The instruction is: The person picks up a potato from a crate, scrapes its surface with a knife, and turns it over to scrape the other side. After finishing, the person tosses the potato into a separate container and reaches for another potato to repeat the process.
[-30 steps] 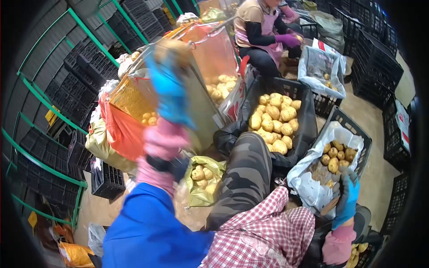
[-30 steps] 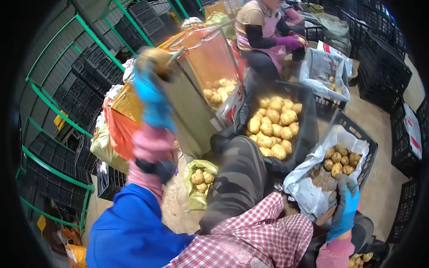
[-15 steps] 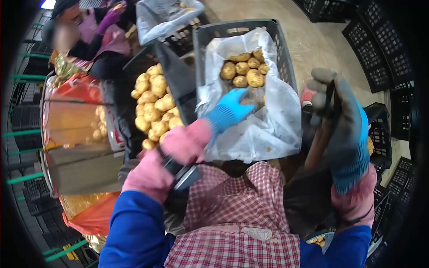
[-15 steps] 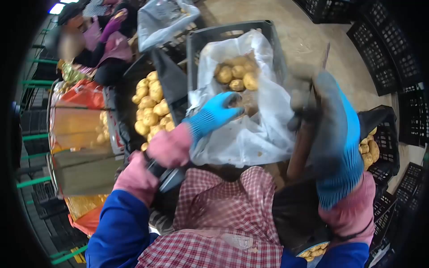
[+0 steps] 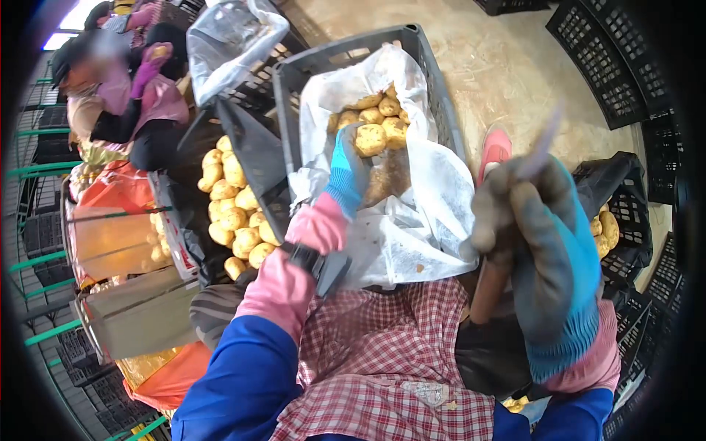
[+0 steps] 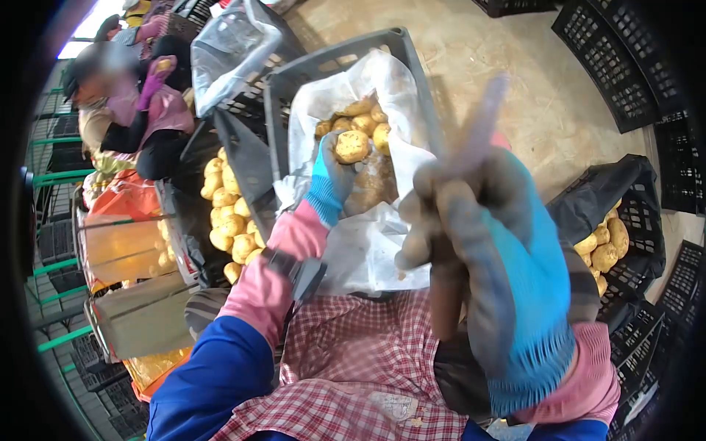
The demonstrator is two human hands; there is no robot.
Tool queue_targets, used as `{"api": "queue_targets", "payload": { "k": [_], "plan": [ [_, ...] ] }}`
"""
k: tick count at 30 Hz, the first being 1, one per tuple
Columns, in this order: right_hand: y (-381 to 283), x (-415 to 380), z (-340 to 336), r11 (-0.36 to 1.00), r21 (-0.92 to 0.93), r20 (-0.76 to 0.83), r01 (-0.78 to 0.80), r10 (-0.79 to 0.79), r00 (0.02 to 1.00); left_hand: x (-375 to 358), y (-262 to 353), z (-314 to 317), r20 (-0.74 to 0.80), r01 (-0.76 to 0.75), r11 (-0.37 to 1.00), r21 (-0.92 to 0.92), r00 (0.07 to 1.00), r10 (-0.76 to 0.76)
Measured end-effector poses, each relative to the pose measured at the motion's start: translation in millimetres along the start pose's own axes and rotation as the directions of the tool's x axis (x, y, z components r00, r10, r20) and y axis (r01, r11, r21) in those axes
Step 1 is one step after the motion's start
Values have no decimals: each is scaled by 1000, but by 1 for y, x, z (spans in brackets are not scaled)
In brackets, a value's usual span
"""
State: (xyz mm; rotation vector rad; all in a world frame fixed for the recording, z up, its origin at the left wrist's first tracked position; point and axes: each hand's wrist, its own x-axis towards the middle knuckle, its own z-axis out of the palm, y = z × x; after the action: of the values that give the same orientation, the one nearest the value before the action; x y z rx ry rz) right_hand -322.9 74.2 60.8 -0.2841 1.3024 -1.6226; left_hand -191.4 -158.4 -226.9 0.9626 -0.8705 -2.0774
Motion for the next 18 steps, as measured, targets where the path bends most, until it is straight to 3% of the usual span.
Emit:
{"api": "queue_targets", "payload": {
  "k": [3,6,7,10,11,14,18],
  "plan": [
    [26,-3,7,996,-29,90,78,-75,993,-89,77,58,177,-73,992,98,983,55],
    [36,-10,24,983,-182,63,22,-11,998,-167,135,90,293,-301,828,473,940,174],
    [39,-16,29,988,-153,124,20,-1,992,-184,142,94,294,-332,843,422,930,220],
    [55,-25,43,997,-73,308,2,21,951,-209,150,83,515,-733,416,539,677,526],
    [60,-24,45,999,-46,368,-4,21,929,-223,161,80,630,-809,231,540,570,527],
    [74,-30,51,1000,18,496,8,-15,868,-249,164,88,363,-665,595,452,746,558],
    [85,-30,57,989,139,522,48,-115,845,-265,179,102,247,-451,861,237,885,395]
  ]
}}
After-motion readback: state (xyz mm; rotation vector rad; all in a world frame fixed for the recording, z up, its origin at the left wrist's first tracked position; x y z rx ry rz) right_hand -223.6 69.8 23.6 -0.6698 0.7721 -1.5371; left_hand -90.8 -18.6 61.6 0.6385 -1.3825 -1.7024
